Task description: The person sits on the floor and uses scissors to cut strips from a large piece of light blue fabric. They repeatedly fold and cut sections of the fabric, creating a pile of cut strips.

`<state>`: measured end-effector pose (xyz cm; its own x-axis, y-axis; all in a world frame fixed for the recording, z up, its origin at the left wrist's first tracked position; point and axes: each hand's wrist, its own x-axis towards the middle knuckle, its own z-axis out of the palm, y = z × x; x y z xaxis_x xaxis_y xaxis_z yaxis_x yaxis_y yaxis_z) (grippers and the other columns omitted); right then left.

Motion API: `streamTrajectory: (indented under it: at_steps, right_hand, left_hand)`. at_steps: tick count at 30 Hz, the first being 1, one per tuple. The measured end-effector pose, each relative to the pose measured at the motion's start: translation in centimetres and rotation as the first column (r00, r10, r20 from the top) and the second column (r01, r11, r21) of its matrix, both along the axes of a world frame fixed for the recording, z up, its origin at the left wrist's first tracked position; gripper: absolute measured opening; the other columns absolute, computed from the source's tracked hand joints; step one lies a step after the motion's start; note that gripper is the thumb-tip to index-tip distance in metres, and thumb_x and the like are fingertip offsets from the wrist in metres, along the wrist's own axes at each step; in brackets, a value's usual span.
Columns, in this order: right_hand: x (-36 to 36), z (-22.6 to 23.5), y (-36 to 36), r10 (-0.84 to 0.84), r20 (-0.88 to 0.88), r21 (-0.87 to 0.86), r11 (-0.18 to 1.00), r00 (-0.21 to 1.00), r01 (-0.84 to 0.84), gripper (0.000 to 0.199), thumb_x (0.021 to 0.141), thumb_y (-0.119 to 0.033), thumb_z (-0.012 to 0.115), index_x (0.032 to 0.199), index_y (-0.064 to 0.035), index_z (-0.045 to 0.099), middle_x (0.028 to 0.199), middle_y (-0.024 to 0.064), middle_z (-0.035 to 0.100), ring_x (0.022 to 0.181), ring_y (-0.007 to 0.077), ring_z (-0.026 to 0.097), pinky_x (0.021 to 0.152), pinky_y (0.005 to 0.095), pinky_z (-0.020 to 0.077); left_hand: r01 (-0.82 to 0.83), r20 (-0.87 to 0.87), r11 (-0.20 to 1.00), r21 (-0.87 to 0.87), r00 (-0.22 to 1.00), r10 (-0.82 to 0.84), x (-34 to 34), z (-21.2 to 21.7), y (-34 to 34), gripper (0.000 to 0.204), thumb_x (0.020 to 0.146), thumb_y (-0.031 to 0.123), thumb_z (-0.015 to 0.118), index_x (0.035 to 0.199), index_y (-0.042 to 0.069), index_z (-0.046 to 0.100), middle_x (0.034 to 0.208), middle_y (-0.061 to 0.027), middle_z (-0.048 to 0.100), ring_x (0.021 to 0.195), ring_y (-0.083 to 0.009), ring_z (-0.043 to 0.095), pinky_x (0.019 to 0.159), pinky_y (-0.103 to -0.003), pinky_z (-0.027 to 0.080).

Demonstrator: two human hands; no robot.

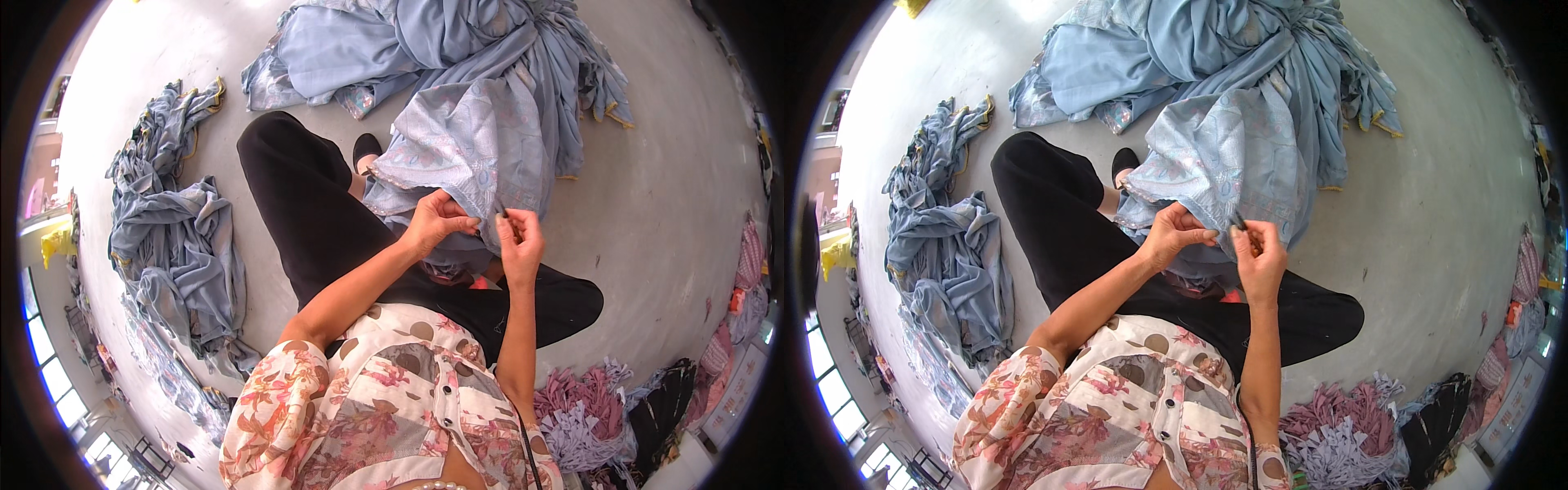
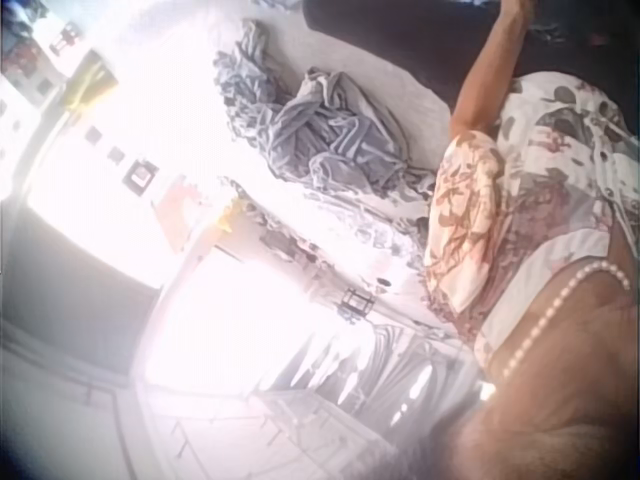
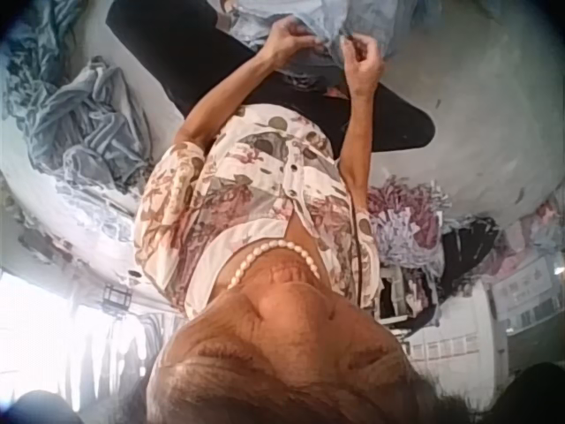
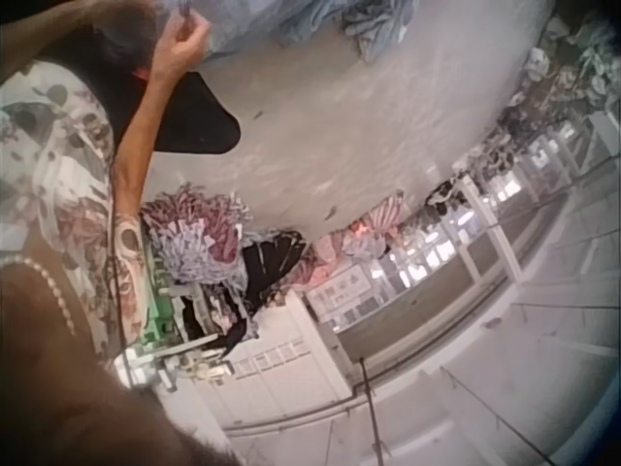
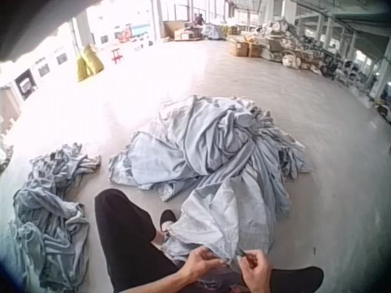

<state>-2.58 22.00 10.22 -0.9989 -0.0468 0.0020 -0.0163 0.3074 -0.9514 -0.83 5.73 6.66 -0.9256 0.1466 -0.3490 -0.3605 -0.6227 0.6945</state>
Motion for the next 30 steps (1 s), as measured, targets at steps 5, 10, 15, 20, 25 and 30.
streamTrajectory:
  at_steps: [5, 10, 15, 20, 25, 30]
  right_hand:
    - [0.2, 0.4, -0.7, 0.171, -0.072, 0.322, 0.937, 0.983, -0.139, 0.022, 0.076, -0.017, 0.069, 0.088, -0.0037, 0.055, 0.069, 0.0084, 0.061, 0.058, 0.0208, 0.061, 0.052, 0.0308, 0.0461]
    - [-0.3, 1.0, -1.3, 0.197, -0.123, 0.397, 0.908, 0.973, -0.133, 0.020, 0.076, -0.018, 0.068, 0.085, -0.0052, 0.055, 0.069, 0.0094, 0.062, 0.060, 0.0256, 0.062, 0.052, 0.0337, 0.0460]
    - [-0.6, 0.5, -1.6, 0.197, -0.176, 0.407, 0.907, 0.964, -0.111, 0.020, 0.076, -0.018, 0.068, 0.085, -0.0056, 0.055, 0.068, 0.0094, 0.061, 0.059, 0.0259, 0.061, 0.051, 0.0343, 0.0454]
    - [-0.7, 0.1, -1.7, 0.175, -0.214, 0.394, 0.916, 0.961, -0.080, 0.018, 0.076, -0.016, 0.068, 0.083, -0.0049, 0.055, 0.067, 0.0087, 0.061, 0.057, 0.0223, 0.061, 0.051, 0.0317, 0.0453]
    - [-0.3, -1.0, -1.6, -0.060, -0.038, 0.043, 0.997, 0.997, 0.061, 0.016, 0.080, -0.011, 0.066, 0.084, -0.0007, 0.055, 0.067, 0.0062, 0.061, 0.058, 0.0086, 0.057, 0.052, 0.0231, 0.0451]
    - [0.0, -1.0, -1.6, 0.008, -0.075, 0.184, 0.983, 0.997, 0.006, 0.018, 0.078, -0.012, 0.067, 0.086, -0.0014, 0.055, 0.068, 0.0075, 0.062, 0.059, 0.0128, 0.059, 0.054, 0.0258, 0.0463]
  left_hand:
    - [-0.015, -0.032, 1.000, -0.024, 0.999, 0.014, 0.1, -0.2, 0.2, 0.035, 0.073, -0.010, 0.063, 0.105, -0.002, 0.052, 0.088, -0.0121, 0.064, 0.078, -0.0172, 0.063, 0.071, -0.030, 0.053]
    - [-0.011, -0.051, 0.999, -0.047, 0.999, 0.008, 0.3, 0.0, 0.5, 0.032, 0.074, -0.010, 0.063, 0.103, -0.002, 0.053, 0.088, -0.0114, 0.064, 0.079, -0.0164, 0.062, 0.073, -0.030, 0.052]
    - [0.004, -0.040, 0.999, -0.036, 0.999, -0.005, 0.4, 0.1, 0.5, 0.031, 0.074, -0.010, 0.062, 0.103, -0.002, 0.053, 0.088, -0.0111, 0.064, 0.080, -0.0160, 0.062, 0.073, -0.030, 0.053]
    - [0.011, -0.027, 0.999, -0.034, 1.000, -0.012, 0.4, 0.2, 0.5, 0.029, 0.074, -0.009, 0.062, 0.101, -0.002, 0.052, 0.087, -0.0115, 0.064, 0.078, -0.0162, 0.062, 0.072, -0.029, 0.053]
    - [0.054, -0.020, 0.998, -0.024, 0.998, -0.054, 0.2, -0.1, 0.3, 0.033, 0.076, -0.008, 0.062, 0.106, 0.000, 0.050, 0.091, -0.0120, 0.063, 0.082, -0.0174, 0.062, 0.076, -0.031, 0.053]
    - [0.075, -0.045, 0.996, -0.044, 0.996, -0.077, 0.2, -0.3, 0.4, 0.036, 0.077, -0.007, 0.062, 0.109, 0.001, 0.050, 0.089, -0.0113, 0.063, 0.081, -0.0168, 0.062, 0.075, -0.030, 0.053]
